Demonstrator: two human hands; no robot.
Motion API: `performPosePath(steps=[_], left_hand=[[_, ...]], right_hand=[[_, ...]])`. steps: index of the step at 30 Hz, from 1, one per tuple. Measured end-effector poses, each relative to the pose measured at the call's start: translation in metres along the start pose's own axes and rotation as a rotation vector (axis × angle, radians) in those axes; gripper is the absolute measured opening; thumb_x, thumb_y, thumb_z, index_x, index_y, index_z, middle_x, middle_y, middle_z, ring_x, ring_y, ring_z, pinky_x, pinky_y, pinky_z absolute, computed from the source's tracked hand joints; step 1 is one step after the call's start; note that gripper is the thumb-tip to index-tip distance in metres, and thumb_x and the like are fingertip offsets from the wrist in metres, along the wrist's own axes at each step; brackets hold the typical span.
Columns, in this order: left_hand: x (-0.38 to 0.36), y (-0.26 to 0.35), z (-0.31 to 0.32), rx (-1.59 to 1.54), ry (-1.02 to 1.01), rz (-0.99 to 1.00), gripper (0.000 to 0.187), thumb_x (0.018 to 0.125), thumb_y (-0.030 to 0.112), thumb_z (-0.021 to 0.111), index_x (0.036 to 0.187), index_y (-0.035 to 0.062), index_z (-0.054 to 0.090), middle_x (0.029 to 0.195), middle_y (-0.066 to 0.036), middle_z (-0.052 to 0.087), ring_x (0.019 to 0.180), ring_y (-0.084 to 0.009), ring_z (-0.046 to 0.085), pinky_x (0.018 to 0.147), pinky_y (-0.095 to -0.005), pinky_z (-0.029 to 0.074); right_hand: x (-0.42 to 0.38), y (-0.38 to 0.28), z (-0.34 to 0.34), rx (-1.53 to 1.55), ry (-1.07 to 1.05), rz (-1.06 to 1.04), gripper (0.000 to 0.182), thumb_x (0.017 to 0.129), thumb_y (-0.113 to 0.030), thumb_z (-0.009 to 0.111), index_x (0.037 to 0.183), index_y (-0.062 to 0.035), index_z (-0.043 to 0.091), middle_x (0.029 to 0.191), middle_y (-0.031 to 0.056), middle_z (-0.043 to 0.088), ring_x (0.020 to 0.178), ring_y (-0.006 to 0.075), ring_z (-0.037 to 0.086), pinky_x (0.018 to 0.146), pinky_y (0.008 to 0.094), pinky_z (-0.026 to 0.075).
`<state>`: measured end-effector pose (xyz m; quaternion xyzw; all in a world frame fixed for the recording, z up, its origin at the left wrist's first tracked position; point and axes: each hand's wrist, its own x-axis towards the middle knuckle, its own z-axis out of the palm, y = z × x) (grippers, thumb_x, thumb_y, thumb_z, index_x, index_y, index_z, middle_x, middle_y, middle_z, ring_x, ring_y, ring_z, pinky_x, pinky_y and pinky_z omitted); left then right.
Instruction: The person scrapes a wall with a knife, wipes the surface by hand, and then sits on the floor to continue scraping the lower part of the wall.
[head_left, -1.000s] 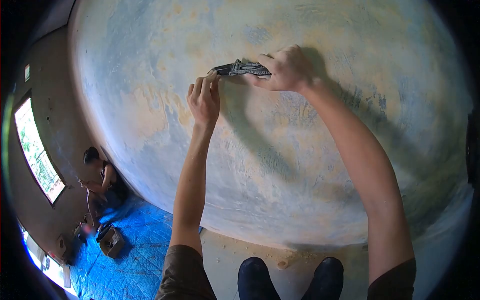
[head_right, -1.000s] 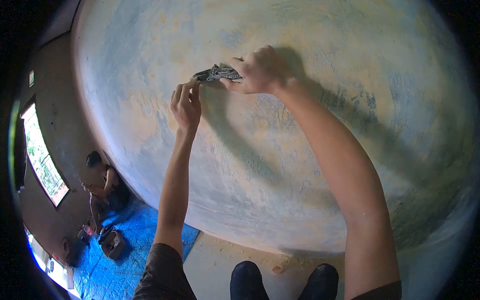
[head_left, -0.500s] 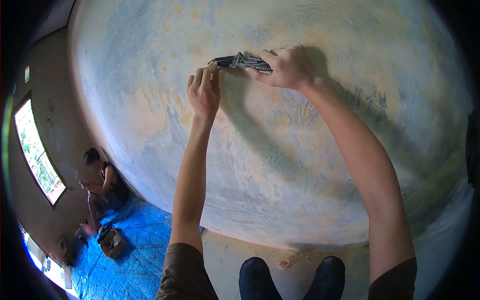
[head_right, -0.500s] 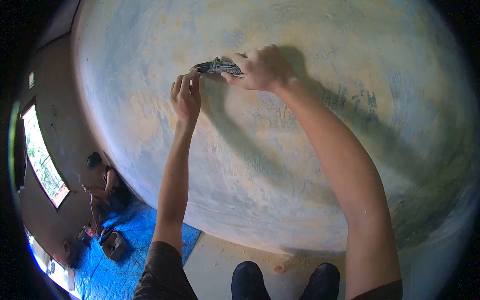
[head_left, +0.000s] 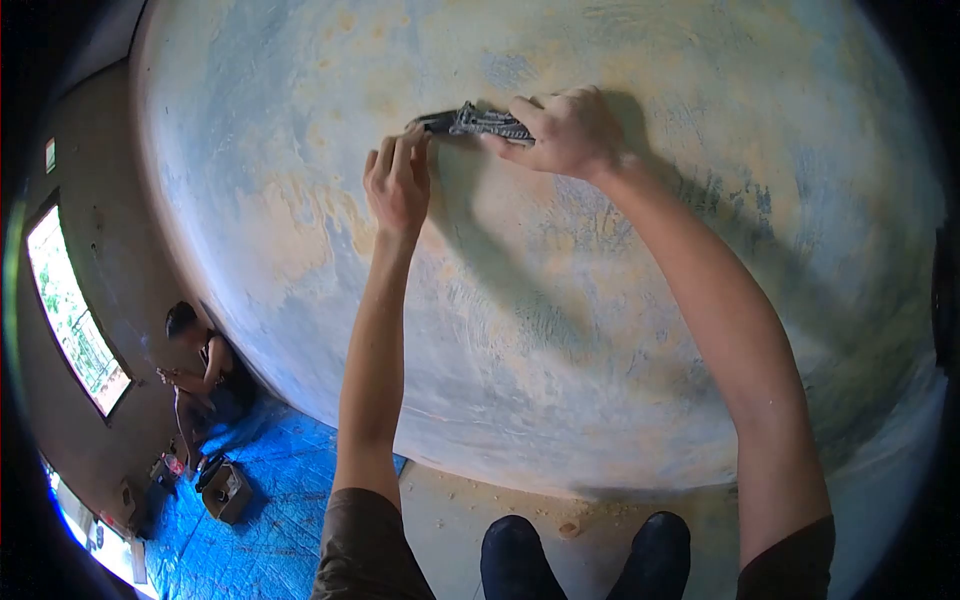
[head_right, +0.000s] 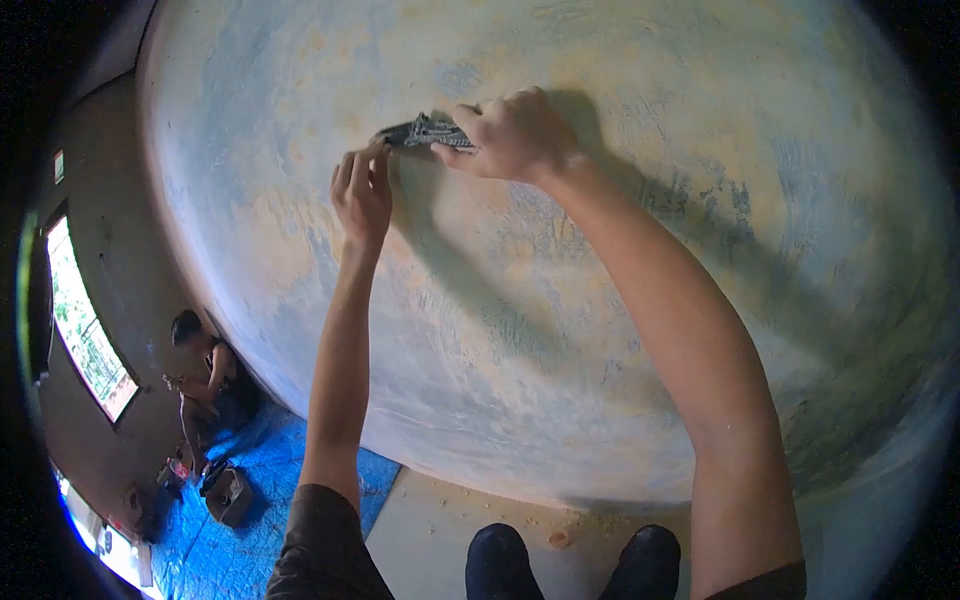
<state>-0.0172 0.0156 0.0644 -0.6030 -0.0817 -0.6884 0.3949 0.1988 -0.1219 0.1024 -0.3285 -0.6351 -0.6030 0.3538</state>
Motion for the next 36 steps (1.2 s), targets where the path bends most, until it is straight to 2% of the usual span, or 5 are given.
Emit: performPosePath(steps=[5, 17, 20, 23, 36], left_hand=[[-0.006, 0.005, -0.004, -0.045, -0.013, -0.029, 0.012, 0.091, 0.010, 0.074, 0.102, 0.0080, 0.069, 0.095, -0.004, 0.074, 0.071, -0.0194, 0.065, 0.062, -0.0317, 0.046], [0.003, -0.004, -0.002, -0.025, -0.035, 0.006, 0.012, 0.092, 0.008, 0.072, 0.103, 0.0080, 0.069, 0.094, -0.003, 0.073, 0.070, -0.0188, 0.064, 0.061, -0.0315, 0.044], [-0.002, 0.000, -0.004, -0.052, -0.042, -0.002, 0.012, 0.092, 0.007, 0.072, 0.104, 0.0081, 0.069, 0.094, -0.004, 0.072, 0.070, -0.0193, 0.063, 0.061, -0.0318, 0.044], [-0.008, 0.008, -0.002, -0.070, -0.006, -0.021, 0.013, 0.092, 0.007, 0.072, 0.104, 0.0083, 0.069, 0.095, -0.004, 0.072, 0.070, -0.0193, 0.063, 0.062, -0.0319, 0.043], [0.001, 0.005, 0.003, -0.045, 0.014, 0.002, 0.012, 0.092, 0.007, 0.072, 0.104, 0.0071, 0.070, 0.097, -0.004, 0.074, 0.076, -0.0195, 0.066, 0.063, -0.0335, 0.045]], right_hand=[[-0.003, 0.001, -0.005, 0.033, -0.035, -0.029, 0.041, 0.085, -0.057, 0.068, 0.102, -0.0208, 0.078, 0.054, 0.0079, 0.064, 0.050, 0.0252, 0.067, 0.053, 0.0391, 0.055], [0.000, 0.000, 0.000, -0.045, 0.090, -0.036, 0.035, 0.083, -0.049, 0.074, 0.082, -0.0137, 0.075, 0.056, 0.0051, 0.063, 0.045, 0.0226, 0.062, 0.045, 0.0356, 0.050], [-0.003, 0.001, -0.002, 0.046, 0.030, -0.028, 0.039, 0.085, -0.056, 0.069, 0.098, -0.0203, 0.076, 0.052, 0.0082, 0.062, 0.047, 0.0260, 0.065, 0.050, 0.0395, 0.054], [-0.003, 0.001, -0.007, 0.057, 0.082, -0.066, 0.040, 0.083, -0.049, 0.075, 0.068, -0.0123, 0.064, 0.055, 0.0040, 0.063, 0.044, 0.0216, 0.061, 0.046, 0.0355, 0.050], [-0.003, 0.000, -0.003, 0.061, 0.154, -0.036, 0.039, 0.083, -0.049, 0.075, 0.070, -0.0136, 0.065, 0.052, 0.0028, 0.061, 0.042, 0.0206, 0.061, 0.046, 0.0341, 0.050]])
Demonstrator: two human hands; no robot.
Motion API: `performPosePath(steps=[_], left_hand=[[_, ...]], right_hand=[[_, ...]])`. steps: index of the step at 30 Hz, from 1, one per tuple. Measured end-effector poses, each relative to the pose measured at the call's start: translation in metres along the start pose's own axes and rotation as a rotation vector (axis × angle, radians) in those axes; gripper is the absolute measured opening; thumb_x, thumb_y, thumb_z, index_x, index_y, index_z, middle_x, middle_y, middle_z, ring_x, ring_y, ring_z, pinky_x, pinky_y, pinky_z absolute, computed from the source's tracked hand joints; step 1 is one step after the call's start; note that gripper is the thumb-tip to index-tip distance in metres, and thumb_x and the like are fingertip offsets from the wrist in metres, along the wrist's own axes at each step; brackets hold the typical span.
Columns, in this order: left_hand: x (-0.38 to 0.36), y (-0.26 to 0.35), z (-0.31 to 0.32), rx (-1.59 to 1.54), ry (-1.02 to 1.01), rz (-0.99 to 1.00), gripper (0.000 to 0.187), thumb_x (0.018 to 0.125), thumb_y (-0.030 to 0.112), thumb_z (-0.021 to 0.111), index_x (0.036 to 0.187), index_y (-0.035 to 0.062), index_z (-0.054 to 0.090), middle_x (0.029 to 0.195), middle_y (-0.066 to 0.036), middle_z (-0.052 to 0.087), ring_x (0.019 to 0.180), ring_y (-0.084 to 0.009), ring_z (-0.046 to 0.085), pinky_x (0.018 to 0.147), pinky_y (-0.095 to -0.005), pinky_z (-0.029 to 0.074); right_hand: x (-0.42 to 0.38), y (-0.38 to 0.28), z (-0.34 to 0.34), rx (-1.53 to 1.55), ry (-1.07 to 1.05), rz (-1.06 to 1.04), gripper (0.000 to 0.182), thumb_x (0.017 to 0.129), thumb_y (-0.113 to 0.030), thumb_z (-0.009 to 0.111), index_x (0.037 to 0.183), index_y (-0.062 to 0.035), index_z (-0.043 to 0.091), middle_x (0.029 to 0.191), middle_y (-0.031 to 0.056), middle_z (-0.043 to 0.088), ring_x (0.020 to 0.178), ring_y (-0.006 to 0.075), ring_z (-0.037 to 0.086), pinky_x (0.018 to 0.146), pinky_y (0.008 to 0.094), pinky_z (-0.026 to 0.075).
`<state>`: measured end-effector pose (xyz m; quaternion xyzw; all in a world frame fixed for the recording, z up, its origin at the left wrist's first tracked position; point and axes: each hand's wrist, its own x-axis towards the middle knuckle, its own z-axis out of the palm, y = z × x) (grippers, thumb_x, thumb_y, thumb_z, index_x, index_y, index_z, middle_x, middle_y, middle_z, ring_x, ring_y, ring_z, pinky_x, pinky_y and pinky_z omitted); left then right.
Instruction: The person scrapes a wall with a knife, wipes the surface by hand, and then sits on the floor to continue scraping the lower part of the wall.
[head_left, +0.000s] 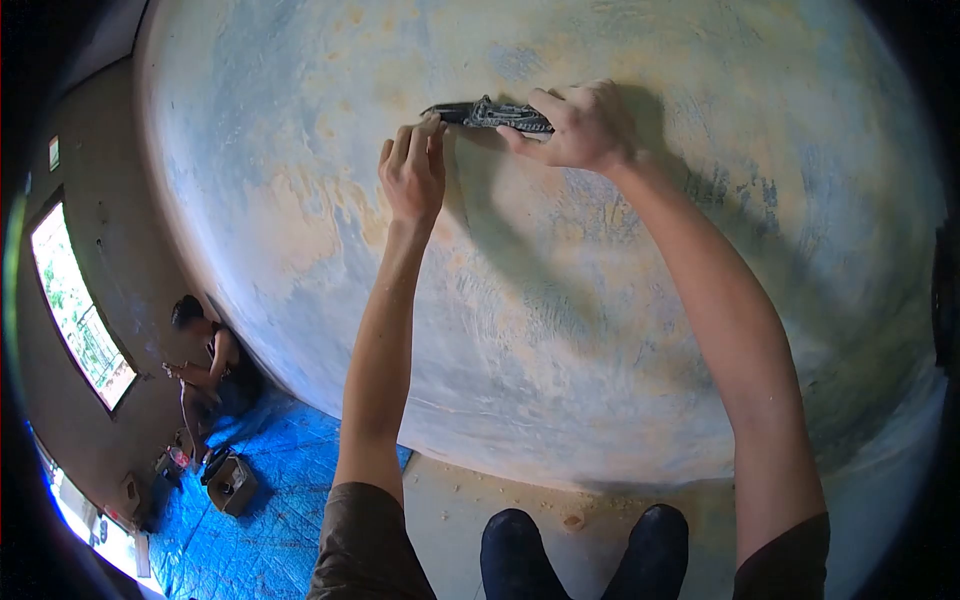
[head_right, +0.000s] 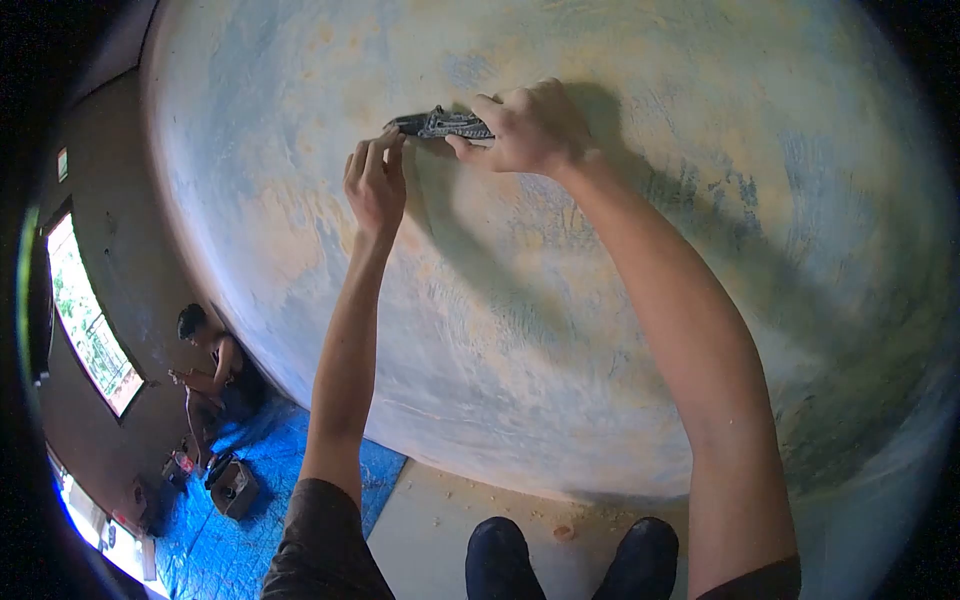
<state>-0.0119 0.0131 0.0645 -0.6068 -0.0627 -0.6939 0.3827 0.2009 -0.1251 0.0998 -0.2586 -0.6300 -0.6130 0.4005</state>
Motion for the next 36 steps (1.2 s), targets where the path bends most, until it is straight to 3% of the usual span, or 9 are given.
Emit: performPosePath(steps=[2, 5, 11, 14, 17, 20, 26, 29, 36], left_hand=[[-0.012, 0.006, -0.005, -0.014, -0.017, -0.044, 0.011, 0.092, 0.008, 0.072, 0.103, 0.0072, 0.070, 0.097, -0.005, 0.074, 0.075, -0.0193, 0.067, 0.063, -0.0331, 0.045], [-0.016, 0.011, -0.005, -0.002, -0.020, -0.078, 0.009, 0.093, 0.008, 0.072, 0.102, 0.0072, 0.070, 0.097, -0.005, 0.074, 0.073, -0.0193, 0.066, 0.062, -0.0323, 0.045], [-0.012, 0.009, -0.006, 0.048, -0.017, -0.037, 0.009, 0.093, 0.011, 0.072, 0.101, 0.0080, 0.070, 0.095, -0.004, 0.074, 0.073, -0.0187, 0.067, 0.061, -0.0320, 0.044], [-0.013, 0.013, -0.007, 0.091, -0.032, -0.047, 0.009, 0.093, 0.011, 0.072, 0.102, 0.0088, 0.070, 0.095, -0.004, 0.074, 0.073, -0.0183, 0.067, 0.060, -0.0319, 0.043], [-0.017, 0.014, -0.009, 0.114, -0.027, -0.027, 0.010, 0.093, 0.012, 0.072, 0.103, 0.0098, 0.071, 0.096, -0.002, 0.074, 0.072, -0.0168, 0.066, 0.059, -0.0305, 0.042], [-0.017, 0.013, -0.007, 0.126, 0.009, 0.000, 0.013, 0.092, 0.012, 0.073, 0.105, 0.0107, 0.072, 0.097, -0.001, 0.075, 0.071, -0.0145, 0.066, 0.059, -0.0290, 0.040], [-0.013, 0.009, 0.002, 0.148, 0.050, -0.003, 0.016, 0.091, 0.011, 0.075, 0.107, 0.0110, 0.071, 0.100, 0.000, 0.075, 0.072, -0.0117, 0.066, 0.058, -0.0276, 0.039], [-0.011, 0.010, 0.001, 0.142, 0.030, -0.018, 0.015, 0.092, 0.010, 0.073, 0.106, 0.0106, 0.071, 0.100, -0.001, 0.076, 0.076, -0.0145, 0.069, 0.062, -0.0293, 0.045], [0.005, 0.004, 0.005, 0.134, 0.020, 0.010, 0.013, 0.093, 0.009, 0.071, 0.106, 0.0095, 0.070, 0.101, -0.003, 0.075, 0.078, -0.0176, 0.070, 0.064, -0.0304, 0.048]], right_hand=[[0.000, 0.003, -0.001, 0.025, -0.049, -0.012, 0.037, 0.083, -0.050, 0.074, 0.073, -0.0140, 0.069, 0.053, 0.0030, 0.061, 0.042, 0.0215, 0.060, 0.046, 0.0338, 0.050], [-0.003, 0.003, 0.001, 0.020, -0.148, 0.050, 0.041, 0.079, -0.058, 0.072, 0.103, -0.0241, 0.078, 0.054, 0.0085, 0.064, 0.049, 0.0275, 0.066, 0.052, 0.0408, 0.055], [0.004, 0.003, -0.004, 0.084, -0.193, 0.098, 0.037, 0.081, -0.051, 0.073, 0.093, -0.0165, 0.079, 0.056, 0.0061, 0.065, 0.046, 0.0215, 0.062, 0.052, 0.0361, 0.054], [0.005, 0.010, -0.002, 0.098, -0.131, 0.022, 0.040, 0.083, -0.050, 0.073, 0.100, -0.0141, 0.076, 0.058, 0.0061, 0.066, 0.047, 0.0224, 0.063, 0.052, 0.0382, 0.054], [0.009, 0.006, -0.028, 0.098, -0.395, 0.019, 0.043, 0.085, -0.048, 0.071, 0.107, -0.0105, 0.072, 0.062, 0.0075, 0.067, 0.053, 0.0259, 0.065, 0.056, 0.0396, 0.055], [-0.006, 0.015, -0.026, -0.014, -0.393, -0.191, 0.041, 0.088, -0.045, 0.069, 0.105, -0.0081, 0.068, 0.065, 0.0100, 0.065, 0.058, 0.0293, 0.065, 0.061, 0.0401, 0.054], [-0.007, 0.013, -0.018, 0.056, -0.254, -0.110, 0.033, 0.092, -0.041, 0.068, 0.091, -0.0083, 0.063, 0.063, 0.0110, 0.062, 0.058, 0.0303, 0.064, 0.061, 0.0422, 0.052], [-0.007, 0.015, -0.017, 0.036, -0.336, -0.110, 0.039, 0.093, -0.044, 0.064, 0.104, -0.0071, 0.067, 0.060, 0.0136, 0.065, 0.056, 0.0319, 0.067, 0.057, 0.0441, 0.055], [-0.004, 0.016, -0.014, 0.055, -0.291, -0.070, 0.042, 0.094, -0.048, 0.064, 0.098, -0.0061, 0.069, 0.056, 0.0127, 0.064, 0.051, 0.0300, 0.066, 0.053, 0.0432, 0.055]])
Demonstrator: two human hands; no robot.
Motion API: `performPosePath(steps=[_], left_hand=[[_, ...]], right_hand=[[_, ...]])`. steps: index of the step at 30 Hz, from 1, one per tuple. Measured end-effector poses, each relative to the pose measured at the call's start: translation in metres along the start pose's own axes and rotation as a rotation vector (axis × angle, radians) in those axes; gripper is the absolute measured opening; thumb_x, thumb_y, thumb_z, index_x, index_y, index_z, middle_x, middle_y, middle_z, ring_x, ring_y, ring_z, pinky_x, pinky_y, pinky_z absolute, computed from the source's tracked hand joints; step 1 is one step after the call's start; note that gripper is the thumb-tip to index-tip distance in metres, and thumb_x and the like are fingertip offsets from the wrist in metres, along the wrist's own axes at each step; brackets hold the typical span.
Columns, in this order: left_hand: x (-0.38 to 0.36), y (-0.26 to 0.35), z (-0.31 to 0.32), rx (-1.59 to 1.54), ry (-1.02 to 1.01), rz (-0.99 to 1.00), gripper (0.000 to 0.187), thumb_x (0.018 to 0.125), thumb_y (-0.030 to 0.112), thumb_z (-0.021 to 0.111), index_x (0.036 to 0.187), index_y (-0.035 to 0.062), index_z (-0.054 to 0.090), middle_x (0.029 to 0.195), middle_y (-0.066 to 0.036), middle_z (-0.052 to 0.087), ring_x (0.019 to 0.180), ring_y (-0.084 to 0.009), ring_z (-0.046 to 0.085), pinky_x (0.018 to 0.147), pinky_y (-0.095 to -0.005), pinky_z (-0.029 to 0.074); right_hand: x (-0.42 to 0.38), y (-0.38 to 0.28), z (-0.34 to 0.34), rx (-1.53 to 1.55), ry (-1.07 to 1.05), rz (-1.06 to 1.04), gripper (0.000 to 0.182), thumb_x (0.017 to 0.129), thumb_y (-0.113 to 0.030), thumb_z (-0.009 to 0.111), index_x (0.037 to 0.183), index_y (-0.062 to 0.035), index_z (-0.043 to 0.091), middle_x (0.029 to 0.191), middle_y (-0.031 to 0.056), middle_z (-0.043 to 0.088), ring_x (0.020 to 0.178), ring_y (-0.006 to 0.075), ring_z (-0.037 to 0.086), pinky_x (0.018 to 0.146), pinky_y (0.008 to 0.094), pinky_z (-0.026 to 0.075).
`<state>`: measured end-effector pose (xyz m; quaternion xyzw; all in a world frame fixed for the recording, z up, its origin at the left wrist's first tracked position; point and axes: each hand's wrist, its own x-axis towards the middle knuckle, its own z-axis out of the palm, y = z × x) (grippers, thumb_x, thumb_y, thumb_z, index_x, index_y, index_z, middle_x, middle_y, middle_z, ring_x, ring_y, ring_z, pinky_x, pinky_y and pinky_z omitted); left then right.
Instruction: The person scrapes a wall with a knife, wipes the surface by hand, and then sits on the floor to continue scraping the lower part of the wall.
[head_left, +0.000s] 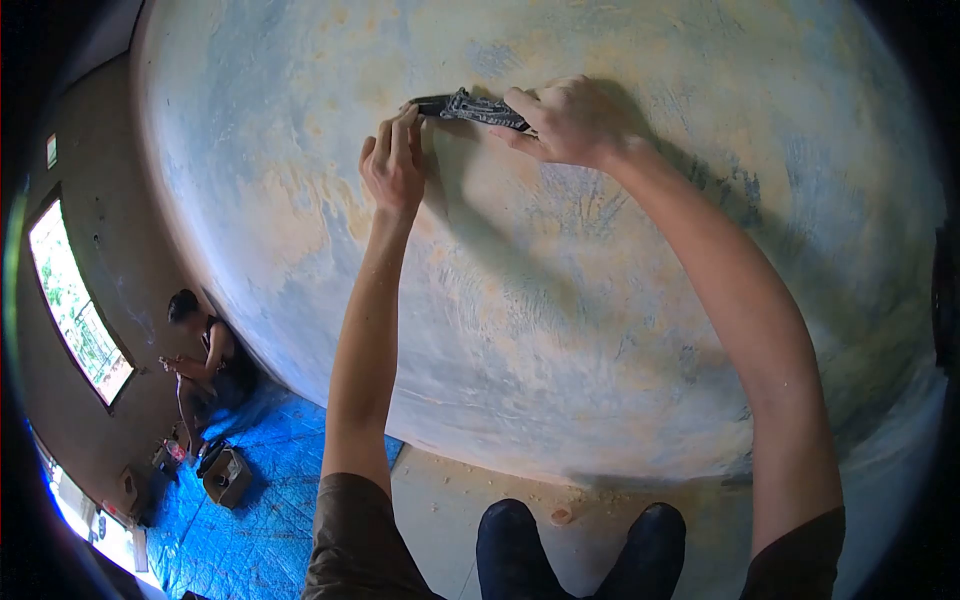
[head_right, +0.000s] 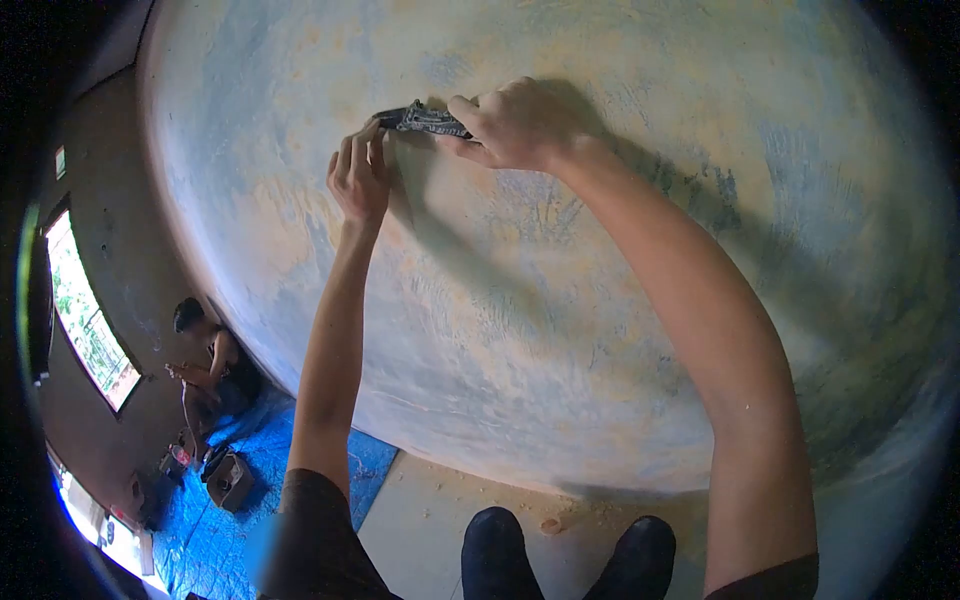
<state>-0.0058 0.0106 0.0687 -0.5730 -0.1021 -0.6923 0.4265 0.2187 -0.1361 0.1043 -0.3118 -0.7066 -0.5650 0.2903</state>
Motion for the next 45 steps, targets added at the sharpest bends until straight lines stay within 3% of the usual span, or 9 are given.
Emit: performPosePath(steps=[8, 12, 24, 29, 32, 45], left_hand=[[-0.010, 0.005, -0.007, -0.001, 0.022, 0.042, 0.015, 0.092, 0.010, 0.073, 0.106, 0.0095, 0.069, 0.099, -0.001, 0.075, 0.072, -0.0129, 0.067, 0.058, -0.0277, 0.040], [-0.012, 0.006, -0.004, 0.002, 0.060, 0.052, 0.015, 0.092, 0.009, 0.074, 0.106, 0.0092, 0.069, 0.098, -0.001, 0.075, 0.069, -0.0120, 0.065, 0.057, -0.0272, 0.039], [-0.004, -0.006, -0.004, 0.007, -0.007, 0.095, 0.013, 0.093, 0.006, 0.071, 0.106, 0.0088, 0.067, 0.101, -0.002, 0.074, 0.071, -0.0157, 0.065, 0.060, -0.0295, 0.045], [-0.011, -0.002, -0.011, 0.028, -0.018, 0.108, 0.016, 0.092, 0.010, 0.073, 0.107, 0.0082, 0.069, 0.097, -0.001, 0.074, 0.070, -0.0124, 0.066, 0.058, -0.0272, 0.042], [-0.011, -0.006, -0.009, 0.031, -0.032, 0.118, 0.016, 0.092, 0.010, 0.074, 0.107, 0.0082, 0.069, 0.096, -0.001, 0.074, 0.070, -0.0130, 0.066, 0.058, -0.0272, 0.042], [-0.014, -0.004, -0.011, 0.012, -0.039, 0.116, 0.017, 0.091, 0.008, 0.074, 0.107, 0.0080, 0.068, 0.093, -0.002, 0.072, 0.070, -0.0145, 0.066, 0.058, -0.0276, 0.043]], right_hand=[[-0.004, -0.004, -0.009, 0.076, 0.096, -0.039, 0.044, 0.095, -0.048, 0.062, 0.096, -0.0057, 0.072, 0.054, 0.0127, 0.063, 0.048, 0.0298, 0.065, 0.050, 0.0430, 0.054], [-0.005, -0.005, -0.014, 0.020, 0.024, -0.026, 0.045, 0.095, -0.049, 0.060, 0.097, -0.0046, 0.072, 0.055, 0.0136, 0.063, 0.049, 0.0296, 0.065, 0.051, 0.0422, 0.055], [-0.002, -0.004, -0.008, 0.039, -0.043, 0.015, 0.046, 0.096, -0.051, 0.060, 0.097, -0.0058, 0.070, 0.059, 0.0139, 0.065, 0.053, 0.0302, 0.067, 0.054, 0.0423, 0.055], [-0.004, -0.005, -0.013, 0.013, -0.091, -0.033, 0.047, 0.096, -0.053, 0.059, 0.096, -0.0062, 0.070, 0.060, 0.0136, 0.066, 0.053, 0.0307, 0.067, 0.054, 0.0428, 0.055], [-0.005, -0.004, -0.008, -0.005, 0.034, -0.043, 0.039, 0.097, -0.046, 0.063, 0.085, -0.0091, 0.066, 0.052, 0.0105, 0.059, 0.047, 0.0278, 0.062, 0.048, 0.0393, 0.050], [-0.004, -0.005, -0.012, 0.009, -0.026, -0.054, 0.039, 0.097, -0.045, 0.064, 0.086, -0.0082, 0.066, 0.054, 0.0103, 0.059, 0.047, 0.0274, 0.060, 0.051, 0.0403, 0.050]])
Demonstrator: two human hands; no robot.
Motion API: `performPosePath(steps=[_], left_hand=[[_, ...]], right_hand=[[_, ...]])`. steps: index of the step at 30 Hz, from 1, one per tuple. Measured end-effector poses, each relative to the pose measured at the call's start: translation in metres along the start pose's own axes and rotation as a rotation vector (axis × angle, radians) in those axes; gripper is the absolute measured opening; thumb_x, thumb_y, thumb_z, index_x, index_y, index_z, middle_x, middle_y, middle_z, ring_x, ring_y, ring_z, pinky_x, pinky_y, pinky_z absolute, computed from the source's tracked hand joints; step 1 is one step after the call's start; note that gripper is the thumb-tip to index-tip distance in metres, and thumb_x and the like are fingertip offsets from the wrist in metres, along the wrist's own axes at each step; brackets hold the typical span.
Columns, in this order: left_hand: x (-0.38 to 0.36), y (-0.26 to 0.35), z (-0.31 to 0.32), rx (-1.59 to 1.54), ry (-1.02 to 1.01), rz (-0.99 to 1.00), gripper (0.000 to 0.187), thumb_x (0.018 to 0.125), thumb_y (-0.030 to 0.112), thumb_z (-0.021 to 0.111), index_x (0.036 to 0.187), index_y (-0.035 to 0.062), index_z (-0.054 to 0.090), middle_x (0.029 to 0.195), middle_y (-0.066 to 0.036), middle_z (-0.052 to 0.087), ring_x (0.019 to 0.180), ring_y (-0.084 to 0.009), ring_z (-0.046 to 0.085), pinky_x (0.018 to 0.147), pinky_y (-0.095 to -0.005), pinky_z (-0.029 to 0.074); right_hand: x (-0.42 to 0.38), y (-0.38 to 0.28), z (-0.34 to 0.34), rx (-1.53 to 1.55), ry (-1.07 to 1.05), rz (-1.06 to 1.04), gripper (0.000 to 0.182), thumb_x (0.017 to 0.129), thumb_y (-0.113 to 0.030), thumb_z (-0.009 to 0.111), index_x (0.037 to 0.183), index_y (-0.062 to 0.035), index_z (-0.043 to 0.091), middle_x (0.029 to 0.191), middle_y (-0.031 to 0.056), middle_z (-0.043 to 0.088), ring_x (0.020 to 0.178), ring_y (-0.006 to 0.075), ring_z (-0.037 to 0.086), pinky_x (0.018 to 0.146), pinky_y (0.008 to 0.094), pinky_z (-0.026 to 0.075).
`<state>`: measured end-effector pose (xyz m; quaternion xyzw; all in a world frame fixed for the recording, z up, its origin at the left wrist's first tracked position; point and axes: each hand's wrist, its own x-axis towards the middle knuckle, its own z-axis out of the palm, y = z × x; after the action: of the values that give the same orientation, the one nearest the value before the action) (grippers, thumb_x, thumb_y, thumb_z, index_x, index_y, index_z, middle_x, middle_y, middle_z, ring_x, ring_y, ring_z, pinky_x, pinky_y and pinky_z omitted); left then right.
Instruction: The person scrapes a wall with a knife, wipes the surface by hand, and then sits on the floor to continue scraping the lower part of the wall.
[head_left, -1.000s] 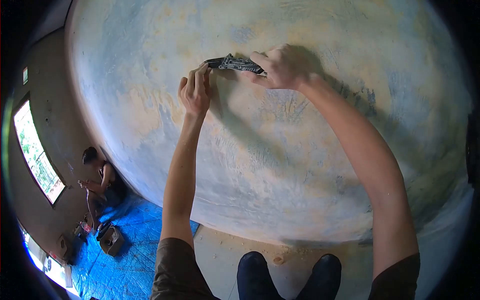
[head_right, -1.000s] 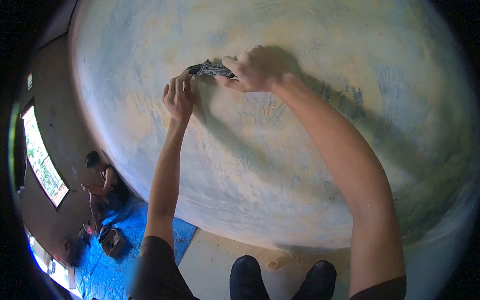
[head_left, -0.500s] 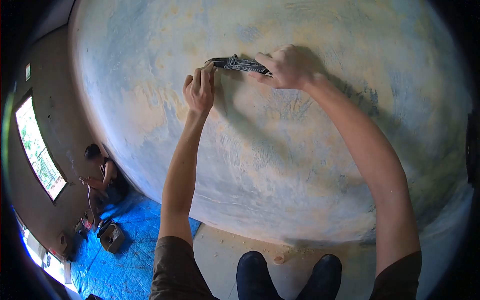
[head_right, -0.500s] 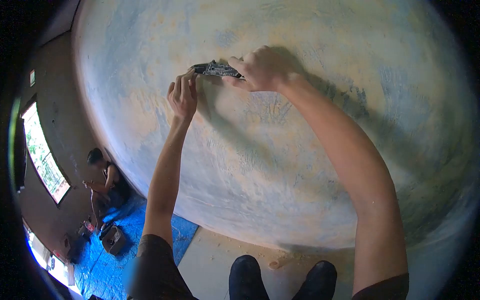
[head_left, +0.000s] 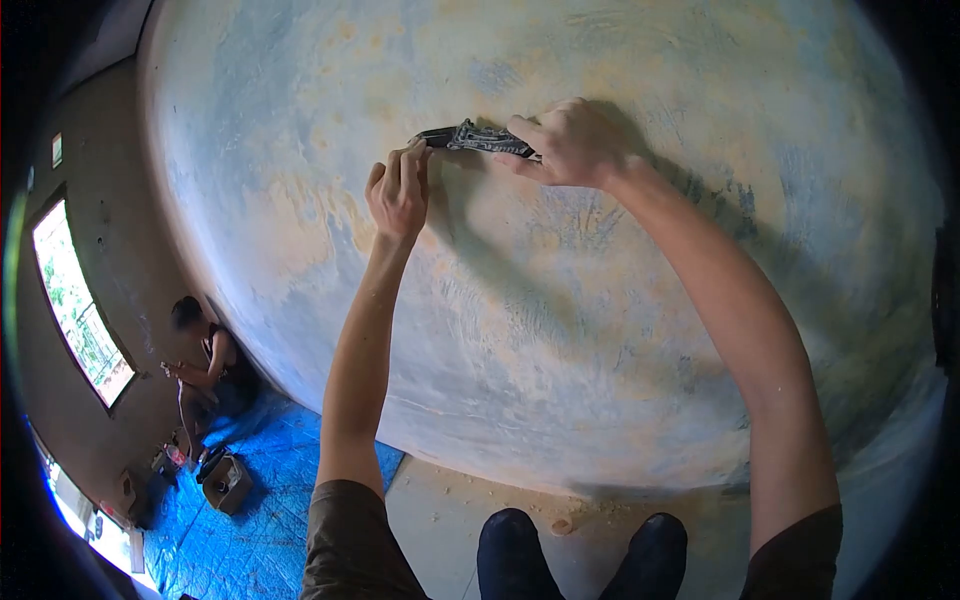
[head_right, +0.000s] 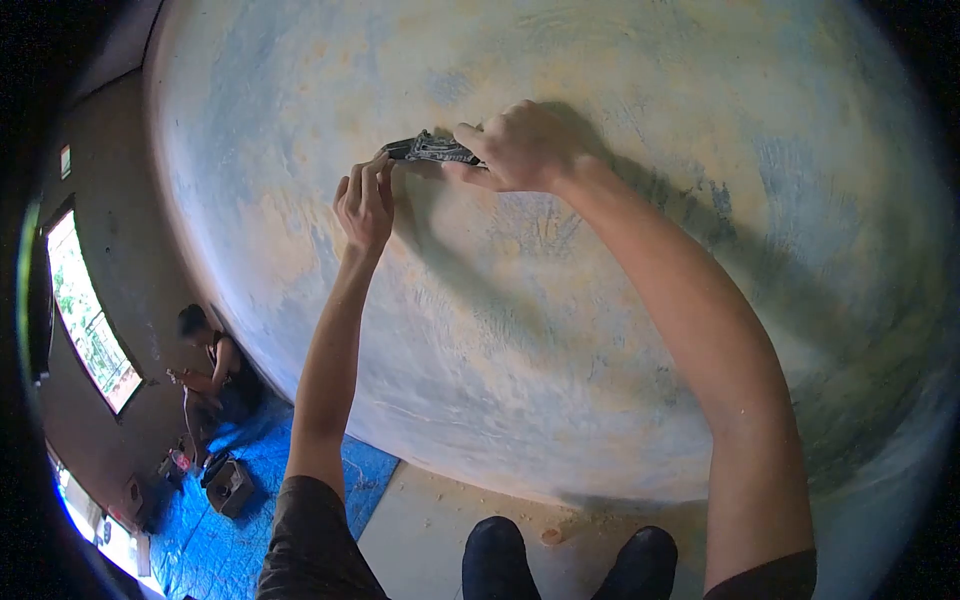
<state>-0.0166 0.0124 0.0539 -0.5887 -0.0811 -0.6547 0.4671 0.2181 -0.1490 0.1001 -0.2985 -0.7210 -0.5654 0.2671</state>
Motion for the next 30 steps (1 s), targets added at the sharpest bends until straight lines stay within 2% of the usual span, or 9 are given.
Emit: performPosePath(steps=[6, 10, 13, 16, 17, 20, 21, 25, 30], left_hand=[[0.020, -0.014, 0.016, 0.010, 0.044, -0.043, 0.012, 0.093, 0.010, 0.072, 0.104, 0.0077, 0.068, 0.097, -0.003, 0.073, 0.074, -0.0182, 0.068, 0.059, -0.0308, 0.046], [0.024, -0.013, 0.005, 0.000, -0.053, -0.074, 0.012, 0.094, 0.013, 0.071, 0.105, 0.0088, 0.069, 0.104, -0.004, 0.075, 0.075, -0.0183, 0.069, 0.061, -0.0302, 0.045], [0.027, 0.002, -0.009, 0.015, -0.055, -0.127, 0.016, 0.095, 0.014, 0.070, 0.111, 0.0110, 0.068, 0.112, -0.003, 0.075, 0.073, -0.0164, 0.067, 0.069, -0.0308, 0.044], [0.008, 0.028, -0.018, 0.038, 0.086, -0.297, 0.018, 0.098, 0.019, 0.068, 0.113, 0.0097, 0.068, 0.119, 0.000, 0.072, 0.067, -0.0122, 0.065, 0.074, -0.0312, 0.040], [-0.009, 0.038, -0.020, -0.020, -0.006, -0.449, 0.030, 0.101, 0.024, 0.064, 0.126, 0.0075, 0.064, 0.135, -0.003, 0.065, 0.090, -0.0157, 0.067, 0.088, -0.0367, 0.040], [-0.031, 0.067, -0.023, 0.178, -0.131, -0.371, 0.045, 0.104, 0.032, 0.056, 0.140, 0.0047, 0.056, 0.150, -0.010, 0.053, 0.122, -0.0282, 0.055, 0.103, -0.0423, 0.034], [-0.038, 0.072, -0.022, -0.002, -0.313, -0.532, 0.063, 0.107, 0.043, 0.041, 0.157, 0.0059, 0.034, 0.164, -0.014, 0.032, 0.148, -0.0397, 0.028, 0.119, -0.0485, 0.018], [-0.045, 0.085, -0.017, -0.096, -0.373, -0.554, 0.072, 0.107, 0.046, 0.033, 0.162, 0.0013, 0.017, 0.168, -0.019, 0.020, 0.156, -0.0431, 0.009, 0.124, -0.0514, 0.007], [-0.054, 0.123, -0.046, -0.340, -0.610, -0.079, 0.072, 0.105, 0.044, 0.038, 0.160, -0.0001, 0.022, 0.167, -0.020, 0.022, 0.155, -0.0404, 0.015, 0.125, -0.0523, 0.009]], right_hand=[[0.008, 0.000, 0.008, -0.053, -0.032, 0.065, 0.040, 0.098, -0.048, 0.062, 0.093, -0.0080, 0.066, 0.054, 0.0089, 0.060, 0.050, 0.0259, 0.064, 0.053, 0.0388, 0.052], [0.008, 0.002, 0.013, -0.091, -0.002, 0.077, 0.041, 0.098, -0.048, 0.063, 0.096, -0.0073, 0.065, 0.054, 0.0084, 0.061, 0.051, 0.0256, 0.064, 0.054, 0.0381, 0.053], [0.004, -0.003, 0.012, -0.096, 0.075, 0.038, 0.042, 0.098, -0.048, 0.064, 0.097, -0.0055, 0.064, 0.055, 0.0088, 0.061, 0.050, 0.0263, 0.064, 0.054, 0.0381, 0.053], [0.002, -0.003, 0.007, -0.163, 0.094, 0.063, 0.042, 0.098, -0.046, 0.064, 0.096, -0.0043, 0.062, 0.054, 0.0095, 0.060, 0.049, 0.0276, 0.064, 0.053, 0.0388, 0.053], [0.002, -0.004, 0.007, -0.192, 0.082, 0.080, 0.042, 0.098, -0.046, 0.065, 0.095, -0.0041, 0.061, 0.054, 0.0097, 0.060, 0.048, 0.0281, 0.064, 0.052, 0.0392, 0.053], [0.003, 0.002, 0.018, -0.077, 0.189, 0.166, 0.041, 0.097, -0.046, 0.065, 0.093, -0.0056, 0.059, 0.051, 0.0096, 0.057, 0.047, 0.0298, 0.063, 0.050, 0.0405, 0.053], [0.004, 0.001, 0.016, -0.105, 0.185, 0.144, 0.041, 0.097, -0.046, 0.066, 0.093, -0.0059, 0.059, 0.050, 0.0097, 0.057, 0.047, 0.0299, 0.063, 0.049, 0.0406, 0.053], [0.004, 0.001, 0.015, -0.167, 0.160, 0.080, 0.039, 0.097, -0.045, 0.066, 0.093, -0.0067, 0.059, 0.049, 0.0101, 0.057, 0.045, 0.0302, 0.063, 0.048, 0.0407, 0.053], [0.003, -0.001, 0.016, -0.175, 0.176, 0.087, 0.040, 0.098, -0.047, 0.064, 0.095, -0.0075, 0.061, 0.049, 0.0100, 0.057, 0.046, 0.0296, 0.064, 0.049, 0.0401, 0.053]])
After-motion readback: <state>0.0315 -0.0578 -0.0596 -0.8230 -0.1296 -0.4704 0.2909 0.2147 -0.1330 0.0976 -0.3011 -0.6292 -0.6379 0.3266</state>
